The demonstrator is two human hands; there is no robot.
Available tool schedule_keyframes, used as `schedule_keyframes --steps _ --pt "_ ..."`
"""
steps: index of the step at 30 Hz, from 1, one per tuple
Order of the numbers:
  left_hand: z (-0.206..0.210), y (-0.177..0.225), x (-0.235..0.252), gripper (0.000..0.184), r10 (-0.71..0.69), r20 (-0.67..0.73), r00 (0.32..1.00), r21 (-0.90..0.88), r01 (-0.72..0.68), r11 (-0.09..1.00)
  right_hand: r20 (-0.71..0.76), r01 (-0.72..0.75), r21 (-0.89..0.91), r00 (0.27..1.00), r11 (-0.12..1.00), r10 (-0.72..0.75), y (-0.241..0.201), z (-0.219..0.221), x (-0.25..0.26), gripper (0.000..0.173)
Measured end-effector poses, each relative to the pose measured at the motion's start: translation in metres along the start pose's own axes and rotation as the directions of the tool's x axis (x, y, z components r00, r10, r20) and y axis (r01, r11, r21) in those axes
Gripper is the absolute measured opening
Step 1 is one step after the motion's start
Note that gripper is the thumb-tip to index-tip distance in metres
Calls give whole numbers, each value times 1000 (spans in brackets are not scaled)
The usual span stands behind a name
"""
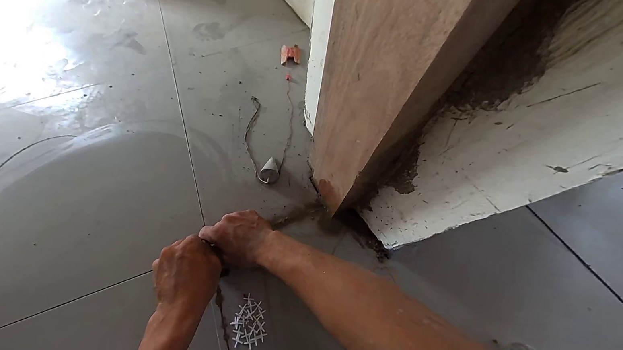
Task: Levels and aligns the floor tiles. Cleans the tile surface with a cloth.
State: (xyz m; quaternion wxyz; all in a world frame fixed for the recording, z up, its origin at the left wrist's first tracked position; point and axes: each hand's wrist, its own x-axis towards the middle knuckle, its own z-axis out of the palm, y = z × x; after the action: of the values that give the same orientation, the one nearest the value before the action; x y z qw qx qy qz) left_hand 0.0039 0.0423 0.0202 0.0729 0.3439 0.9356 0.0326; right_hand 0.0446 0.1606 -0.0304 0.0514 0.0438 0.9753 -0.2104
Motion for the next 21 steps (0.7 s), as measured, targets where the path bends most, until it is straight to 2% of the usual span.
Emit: schedule_keyframes --steps 3,4,5,7,8,9,11,13,16,19,21 --pt "-4 1 2 27 -34 77 996 6 34 999 38 -40 50 999 998 39 -5 -6 -1 19" --pt "-7 1 3 27 -36 106 994 9 35 999 60 -65 80 996 995 61 -9 -12 -3 23" --pt "-11 2 4 27 -33 142 989 8 33 999 82 -101 103 992 990 93 -13 -19 -5 31" --pt "-17 2 7 28 -18 197 980 4 17 1000 88 -155 124 985 980 145 -22 -41 -18 58" --pt "-18 1 8 29 -8 207 978 -1 8 1000 49 -160 119 987 980 156 -27 -51 -33 67" --pt "-18 -1 7 30 2 216 976 -3 -2 1000 -43 -155 107 986 982 160 -30 -57 -58 68" --pt "-14 -5 4 32 9 217 976 -25 -3 1000 -275 -152 52 948 987 160 -29 -59 -129 53" --pt "-10 -8 3 32 8 205 979 -58 4 998 -413 -260 -33 883 965 224 -18 -52 -221 40" --pt "-9 -17 -1 32 21 211 977 -140 9 990 -455 -568 -83 753 819 476 -2 -28 -368 47" --pt "0 -40 -19 45 4 199 980 -269 51 962 -292 -818 -7 553 576 781 -9 -18 -477 84" --pt "10 -51 -43 60 -28 211 977 -290 90 953 -127 -898 -5 438 441 890 -32 -9 -512 108"
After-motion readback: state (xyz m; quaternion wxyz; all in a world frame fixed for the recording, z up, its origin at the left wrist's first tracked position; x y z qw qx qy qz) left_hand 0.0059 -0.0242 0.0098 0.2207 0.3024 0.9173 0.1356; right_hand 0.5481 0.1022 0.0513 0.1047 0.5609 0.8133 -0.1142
